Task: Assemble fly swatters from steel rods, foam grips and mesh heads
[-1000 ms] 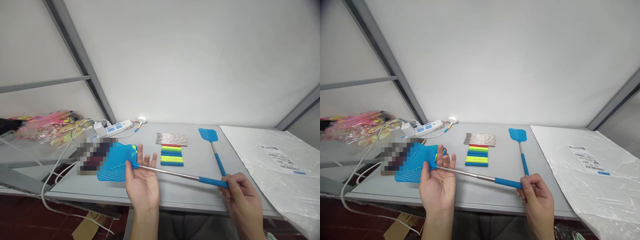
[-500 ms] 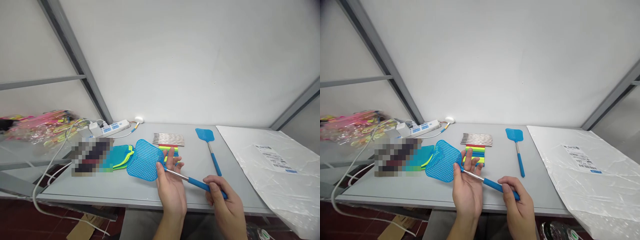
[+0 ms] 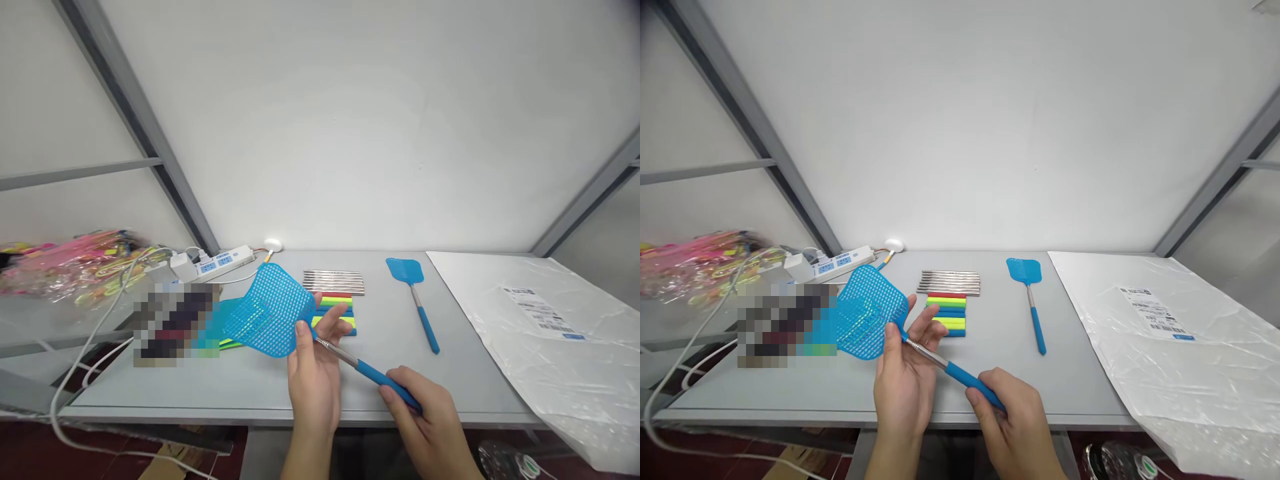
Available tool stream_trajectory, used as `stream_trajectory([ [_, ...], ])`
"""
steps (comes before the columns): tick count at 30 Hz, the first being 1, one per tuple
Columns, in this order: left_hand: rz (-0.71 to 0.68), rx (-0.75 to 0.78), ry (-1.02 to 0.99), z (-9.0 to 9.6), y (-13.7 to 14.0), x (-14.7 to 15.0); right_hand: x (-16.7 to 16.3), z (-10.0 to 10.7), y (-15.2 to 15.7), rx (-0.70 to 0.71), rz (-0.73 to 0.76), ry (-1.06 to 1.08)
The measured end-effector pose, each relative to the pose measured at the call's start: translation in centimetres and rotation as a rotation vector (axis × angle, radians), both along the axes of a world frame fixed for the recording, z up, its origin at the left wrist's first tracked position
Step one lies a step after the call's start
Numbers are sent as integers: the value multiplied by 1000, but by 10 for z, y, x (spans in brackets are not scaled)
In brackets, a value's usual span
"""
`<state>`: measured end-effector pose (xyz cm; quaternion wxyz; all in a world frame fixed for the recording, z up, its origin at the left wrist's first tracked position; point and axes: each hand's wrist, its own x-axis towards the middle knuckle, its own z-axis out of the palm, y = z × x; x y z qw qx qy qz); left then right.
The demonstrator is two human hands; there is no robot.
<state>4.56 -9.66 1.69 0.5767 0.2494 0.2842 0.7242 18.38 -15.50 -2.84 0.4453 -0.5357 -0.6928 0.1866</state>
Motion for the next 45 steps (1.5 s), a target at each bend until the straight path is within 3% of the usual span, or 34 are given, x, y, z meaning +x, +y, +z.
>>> stream_trajectory([
  [4,-216,39,253,-5,2,-2,7,3,0,-27,-85,-27],
  [7,-362,78,611,-8,0,-2,28,3,6,-101,-304,8],
  [10,-380,151,974,-11,-1,-1,59,4,19,-189,-588,-49],
  [14,-345,286,1130,-17,0,10,94,7,40,-391,-758,-261],
  [17,-368,392,1194,-24,-1,22,104,9,54,-497,-751,-383],
  [22,-425,525,1451,-30,-6,44,102,8,70,-499,-724,-403],
  [28,-392,511,1719,-38,-5,72,94,5,67,-480,-639,-391],
  [34,-372,540,1781,-47,-4,89,92,0,60,-386,-594,-387],
  [45,-360,569,1830,-41,-6,87,92,-4,57,-340,-541,-337],
])
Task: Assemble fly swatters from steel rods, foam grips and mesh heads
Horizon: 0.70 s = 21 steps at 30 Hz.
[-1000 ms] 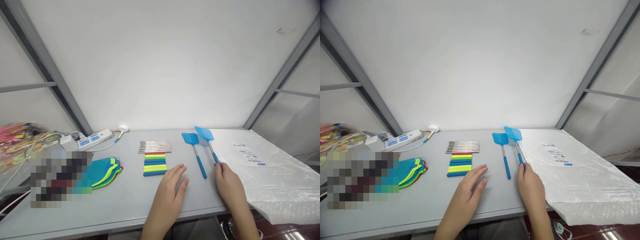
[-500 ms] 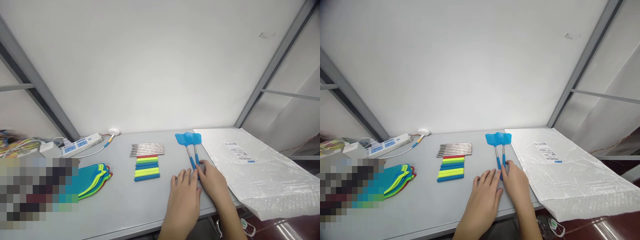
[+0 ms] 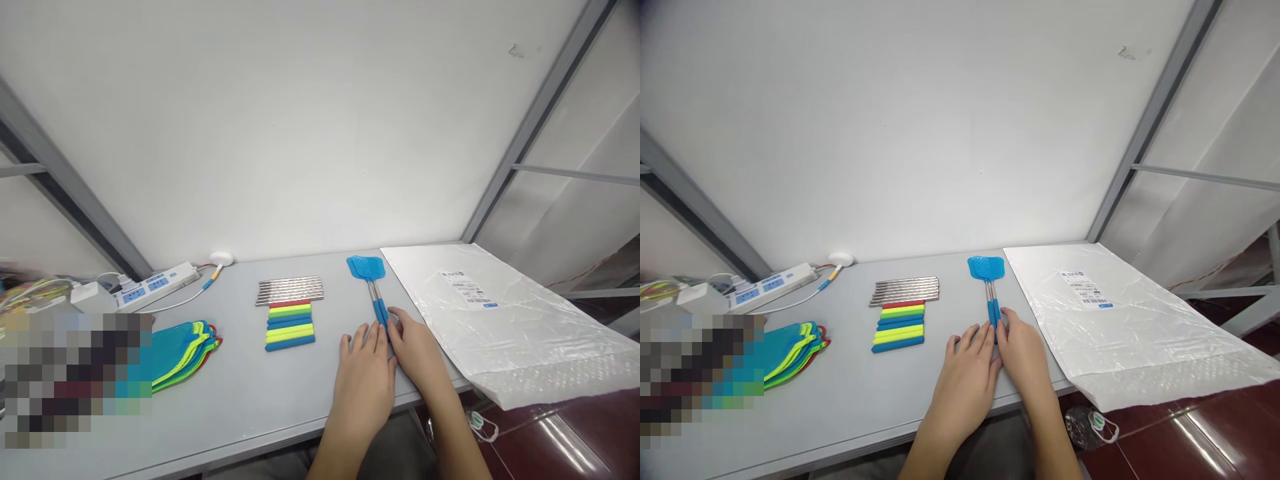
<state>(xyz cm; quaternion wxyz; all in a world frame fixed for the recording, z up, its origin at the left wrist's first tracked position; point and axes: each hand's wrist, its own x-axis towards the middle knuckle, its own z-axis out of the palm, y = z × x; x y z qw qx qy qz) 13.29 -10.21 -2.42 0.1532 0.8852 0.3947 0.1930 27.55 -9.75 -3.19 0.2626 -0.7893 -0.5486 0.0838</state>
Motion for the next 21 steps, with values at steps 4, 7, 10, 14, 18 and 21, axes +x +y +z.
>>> stream_trajectory([
  [4,4,4,2,-2,0,0,2,-3,0,6,6,15],
  [7,4,12,2,-2,0,-1,3,-4,1,8,3,24],
  [10,1,25,5,-3,0,-1,2,-3,1,6,-4,31],
  [14,0,28,9,-4,0,-1,1,-1,2,0,-23,34],
  [18,-1,35,2,-6,0,-1,1,-2,2,2,-27,41],
  [21,2,36,0,-6,0,-1,1,-3,3,13,-24,51],
])
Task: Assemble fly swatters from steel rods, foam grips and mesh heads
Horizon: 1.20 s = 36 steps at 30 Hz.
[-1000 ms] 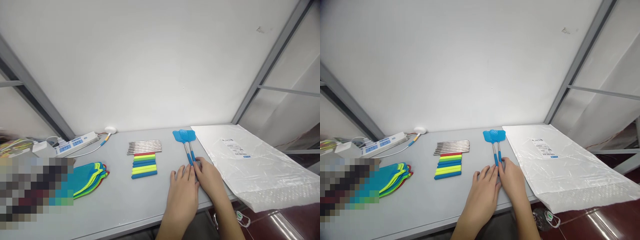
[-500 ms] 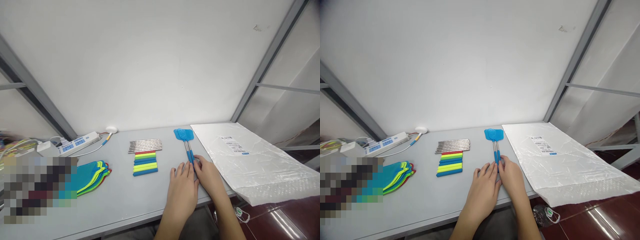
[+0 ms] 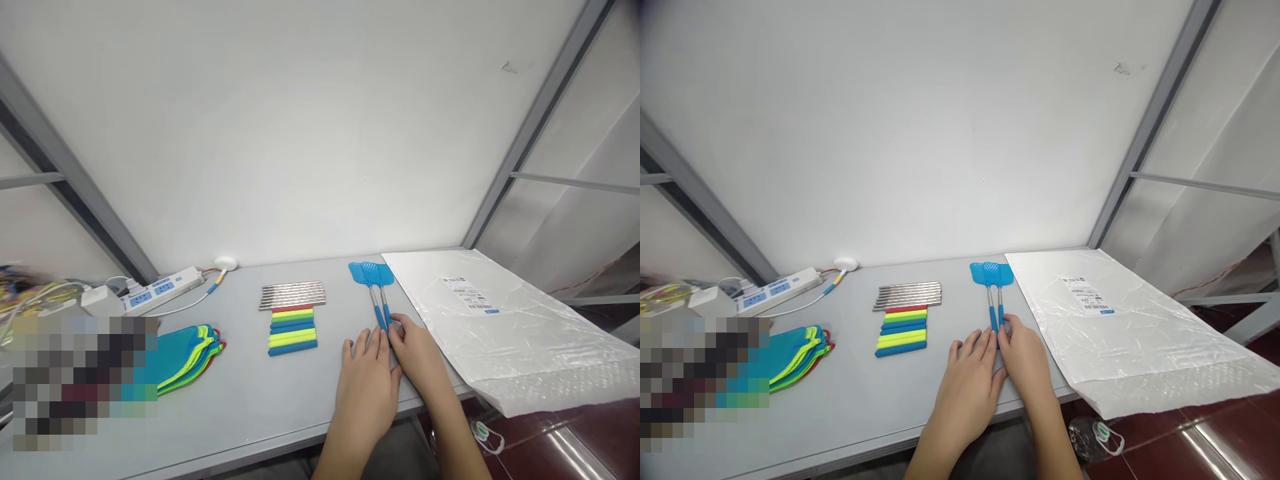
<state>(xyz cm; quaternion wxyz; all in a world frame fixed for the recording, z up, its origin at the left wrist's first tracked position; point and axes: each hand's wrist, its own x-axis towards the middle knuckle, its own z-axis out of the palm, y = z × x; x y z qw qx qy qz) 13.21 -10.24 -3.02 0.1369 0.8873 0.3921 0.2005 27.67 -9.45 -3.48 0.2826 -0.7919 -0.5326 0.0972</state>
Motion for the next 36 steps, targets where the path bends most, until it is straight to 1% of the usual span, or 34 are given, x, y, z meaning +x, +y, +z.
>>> stream_trajectory([
  [7,-2,-4,3,-2,0,-2,-2,-2,-1,39,3,49],
  [12,12,-9,-14,1,-1,-3,-2,3,-4,85,2,135],
  [17,-27,-14,-140,9,1,-15,-2,9,-9,186,-49,263],
  [19,-38,-4,-215,13,6,-29,-1,10,-10,196,-68,293],
  [21,-10,2,-281,18,12,-50,0,9,-10,176,-76,286],
  [23,71,-8,-323,23,18,-80,0,8,-11,171,-89,264],
  [26,256,26,-389,29,27,-133,-4,6,-12,195,-96,206],
  [29,430,48,-397,29,31,-181,-16,7,-11,216,-10,150],
  [31,493,32,-382,26,31,-200,-28,14,-7,182,119,115],
  [33,495,1,-357,23,29,-206,-41,29,0,72,295,62],
  [35,463,-21,-333,21,27,-202,-54,50,12,-83,468,-23],
  [36,447,-28,-323,21,26,-196,-60,62,21,-142,528,-78],
])
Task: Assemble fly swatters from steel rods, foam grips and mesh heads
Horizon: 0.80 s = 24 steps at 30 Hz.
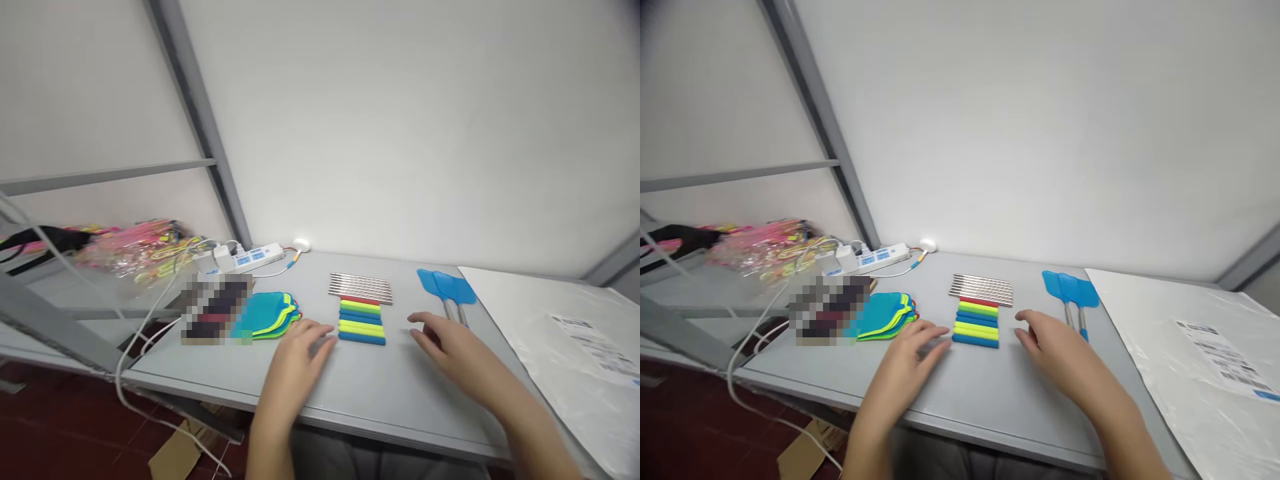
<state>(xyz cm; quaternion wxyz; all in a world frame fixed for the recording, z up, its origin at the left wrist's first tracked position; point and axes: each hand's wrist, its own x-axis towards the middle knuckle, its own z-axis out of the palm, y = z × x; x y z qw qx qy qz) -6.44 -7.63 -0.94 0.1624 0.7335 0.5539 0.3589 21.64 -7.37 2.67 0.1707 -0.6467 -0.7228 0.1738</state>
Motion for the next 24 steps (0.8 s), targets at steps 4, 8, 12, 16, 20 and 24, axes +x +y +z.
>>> stream_trajectory([
  [4,-41,-30,13,2,-4,23,-23,34,51,-27,215,-227],
  [8,-52,-57,33,0,-5,35,-47,34,122,-13,323,-335],
  [12,-56,-68,22,-2,-5,36,-64,17,183,-2,353,-362],
  [16,-28,-77,-20,-4,-4,34,-68,6,215,-22,426,-387],
  [20,-29,-92,-26,-6,-1,33,-65,2,227,-35,475,-433],
  [24,-31,-112,-19,-8,2,34,-64,-3,231,-66,501,-458],
])
